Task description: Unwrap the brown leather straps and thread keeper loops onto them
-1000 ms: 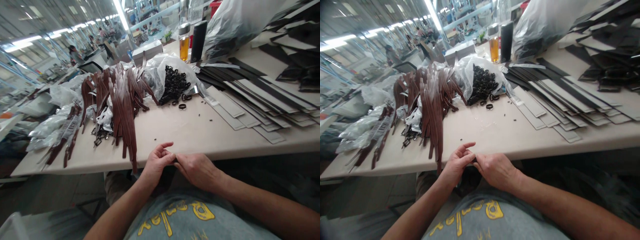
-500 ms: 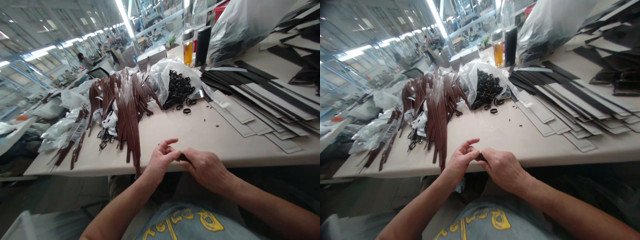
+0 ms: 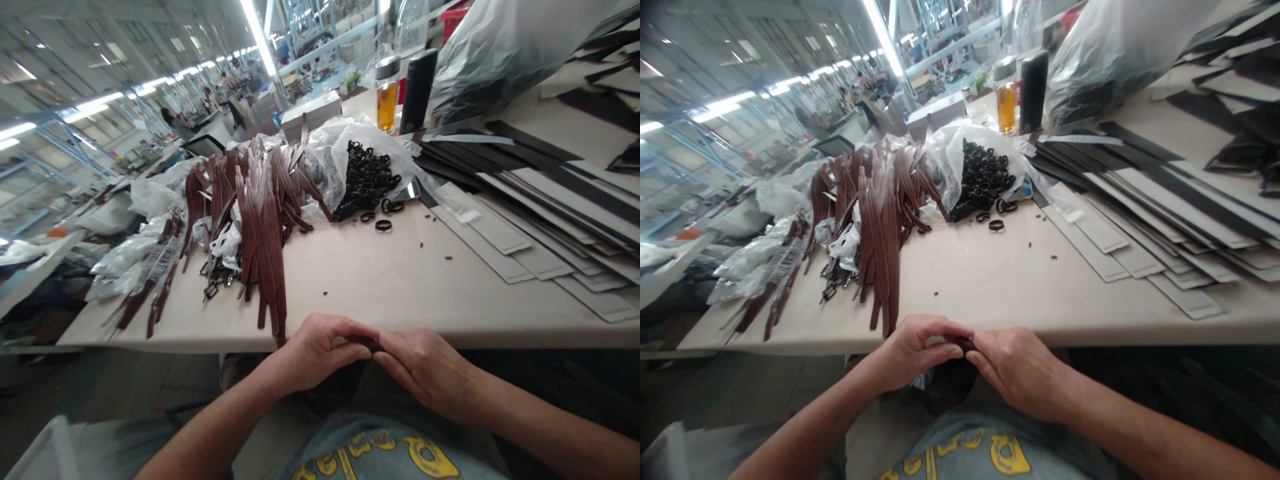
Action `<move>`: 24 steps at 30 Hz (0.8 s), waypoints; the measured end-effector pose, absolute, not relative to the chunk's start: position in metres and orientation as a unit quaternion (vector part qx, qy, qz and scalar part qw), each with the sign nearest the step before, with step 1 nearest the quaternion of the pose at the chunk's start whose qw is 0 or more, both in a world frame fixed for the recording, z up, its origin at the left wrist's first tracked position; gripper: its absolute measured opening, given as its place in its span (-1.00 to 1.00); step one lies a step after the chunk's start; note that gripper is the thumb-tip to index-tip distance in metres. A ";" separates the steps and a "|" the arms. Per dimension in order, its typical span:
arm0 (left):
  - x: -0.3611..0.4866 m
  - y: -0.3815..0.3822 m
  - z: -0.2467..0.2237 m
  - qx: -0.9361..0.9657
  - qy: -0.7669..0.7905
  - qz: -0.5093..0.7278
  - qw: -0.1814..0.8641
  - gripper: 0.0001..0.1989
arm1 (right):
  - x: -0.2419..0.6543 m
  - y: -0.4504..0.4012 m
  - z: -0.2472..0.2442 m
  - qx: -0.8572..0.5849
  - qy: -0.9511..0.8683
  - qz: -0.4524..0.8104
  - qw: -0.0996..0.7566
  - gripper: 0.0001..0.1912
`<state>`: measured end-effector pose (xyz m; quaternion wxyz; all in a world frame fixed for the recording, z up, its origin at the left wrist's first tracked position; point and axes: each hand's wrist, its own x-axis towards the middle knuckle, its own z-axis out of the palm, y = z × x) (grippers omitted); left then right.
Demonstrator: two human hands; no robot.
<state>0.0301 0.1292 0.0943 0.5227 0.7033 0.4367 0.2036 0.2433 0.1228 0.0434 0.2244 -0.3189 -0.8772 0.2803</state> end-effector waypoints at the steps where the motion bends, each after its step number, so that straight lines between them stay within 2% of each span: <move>1: 0.030 0.129 0.096 0.756 0.425 0.182 0.464 -0.75 | 0.244 0.122 0.043 -0.319 -0.874 0.295 0.218 -0.63; 5: 0.033 0.129 0.091 0.869 0.387 0.123 0.282 -0.76 | 0.243 0.122 0.040 -0.322 -0.874 0.293 0.217 -0.67; 8: 0.032 0.132 0.081 0.897 0.375 0.111 0.208 -0.78 | 0.242 0.123 0.038 -0.351 -0.877 0.220 0.244 -0.65; 11: 0.033 0.136 0.078 0.897 0.371 0.136 0.200 -0.79 | 0.241 0.126 0.037 -0.353 -0.881 0.153 0.275 -0.63; 15: 0.039 0.142 0.085 0.878 0.387 0.150 0.239 -0.79 | 0.241 0.132 0.037 -0.332 -0.883 0.126 0.306 -0.63; 19: 0.031 0.167 0.088 0.845 0.368 0.107 0.374 -0.82 | 0.242 0.137 0.037 -0.335 -0.875 0.150 0.315 -0.64; 21: 0.017 0.195 0.086 0.807 0.408 0.104 0.415 -0.81 | 0.244 0.140 0.036 -0.348 -0.864 0.176 0.318 -0.66; 22: 0.008 0.213 0.084 0.788 0.463 0.134 0.383 -0.80 | 0.245 0.140 0.035 -0.358 -0.857 0.189 0.319 -0.67; 24: -0.011 0.251 0.077 0.771 0.570 0.190 0.211 -0.83 | 0.247 0.141 0.032 -0.375 -0.845 0.210 0.320 -0.68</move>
